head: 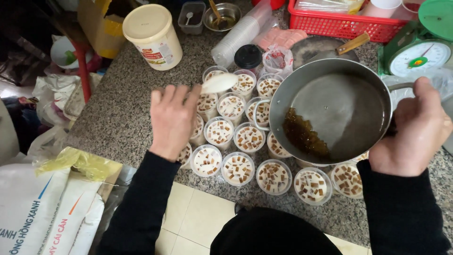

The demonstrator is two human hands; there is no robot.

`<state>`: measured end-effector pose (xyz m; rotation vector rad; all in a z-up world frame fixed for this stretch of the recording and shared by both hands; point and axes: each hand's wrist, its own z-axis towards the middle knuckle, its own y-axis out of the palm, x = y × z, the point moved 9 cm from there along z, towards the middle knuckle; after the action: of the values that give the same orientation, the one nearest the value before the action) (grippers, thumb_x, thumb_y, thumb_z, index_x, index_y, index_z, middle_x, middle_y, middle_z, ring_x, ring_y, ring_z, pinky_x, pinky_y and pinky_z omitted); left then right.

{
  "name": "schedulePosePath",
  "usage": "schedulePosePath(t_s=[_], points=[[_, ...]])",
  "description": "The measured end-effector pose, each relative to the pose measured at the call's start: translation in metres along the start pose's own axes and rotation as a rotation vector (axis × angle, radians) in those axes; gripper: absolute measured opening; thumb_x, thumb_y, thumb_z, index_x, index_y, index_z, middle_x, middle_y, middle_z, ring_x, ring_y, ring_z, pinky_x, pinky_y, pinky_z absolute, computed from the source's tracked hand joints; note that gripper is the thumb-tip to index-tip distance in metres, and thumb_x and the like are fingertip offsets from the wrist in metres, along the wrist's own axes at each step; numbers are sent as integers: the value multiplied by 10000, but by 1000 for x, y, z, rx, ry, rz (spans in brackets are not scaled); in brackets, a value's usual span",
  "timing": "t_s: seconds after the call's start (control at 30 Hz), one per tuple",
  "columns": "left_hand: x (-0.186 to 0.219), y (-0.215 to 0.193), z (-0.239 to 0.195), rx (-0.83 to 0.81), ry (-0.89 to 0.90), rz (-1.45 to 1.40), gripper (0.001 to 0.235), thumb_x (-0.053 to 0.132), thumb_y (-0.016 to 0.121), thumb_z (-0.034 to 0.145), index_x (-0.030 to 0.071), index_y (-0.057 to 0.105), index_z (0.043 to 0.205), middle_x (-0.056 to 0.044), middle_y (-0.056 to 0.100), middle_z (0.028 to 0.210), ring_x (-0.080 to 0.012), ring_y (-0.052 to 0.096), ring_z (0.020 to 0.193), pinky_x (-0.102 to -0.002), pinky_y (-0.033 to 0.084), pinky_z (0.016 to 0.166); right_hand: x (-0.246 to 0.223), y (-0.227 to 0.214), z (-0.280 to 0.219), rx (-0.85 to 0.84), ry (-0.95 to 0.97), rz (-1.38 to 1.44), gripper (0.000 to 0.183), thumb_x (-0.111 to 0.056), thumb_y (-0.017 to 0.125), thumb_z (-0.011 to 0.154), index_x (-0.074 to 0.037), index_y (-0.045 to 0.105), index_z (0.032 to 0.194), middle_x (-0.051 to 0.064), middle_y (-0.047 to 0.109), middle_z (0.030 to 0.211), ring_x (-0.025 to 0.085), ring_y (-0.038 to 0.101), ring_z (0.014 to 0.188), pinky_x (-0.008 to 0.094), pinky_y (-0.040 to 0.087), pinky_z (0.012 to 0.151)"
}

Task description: The person uses a white ladle to scoop a brown, gelatinous topping from a metal pot and adds it to multiple small plastic cups filled with a white liquid. The person systematically fills each cup in rows on a granite countertop.

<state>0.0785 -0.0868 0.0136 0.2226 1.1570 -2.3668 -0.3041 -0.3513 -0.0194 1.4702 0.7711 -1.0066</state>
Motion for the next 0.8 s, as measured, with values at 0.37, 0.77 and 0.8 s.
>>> schedulePosePath(t_s=[0.37,0.77,0.8], points=[[85,-71,36,86,276,-253,366,275,901,1071,152,798,1400,-11,768,1082,-124,641,909,-298,498,773,-1,38,-39,-58,114,-58,604,-207,833,1139,-276,361,769,-82,263,678,65,232,632,335,149,612],[102,-14,14,-325,128,-635,222,165,826,982,268,885,1169,55,804,1024,-188,738,1070,-432,471,1025,12,53,-54,-141,104,-1,703,-178,811,1158,-308,294,700,-119,221,674,36,210,619,320,138,579],[102,-18,17,-325,129,-637,222,165,826,982,268,885,1169,55,804,1024,-188,738,1070,-432,471,1025,13,53,-54,-139,104,-2,703,-178,811,1158,-308,294,700,-119,221,674,36,210,619,320,138,579]])
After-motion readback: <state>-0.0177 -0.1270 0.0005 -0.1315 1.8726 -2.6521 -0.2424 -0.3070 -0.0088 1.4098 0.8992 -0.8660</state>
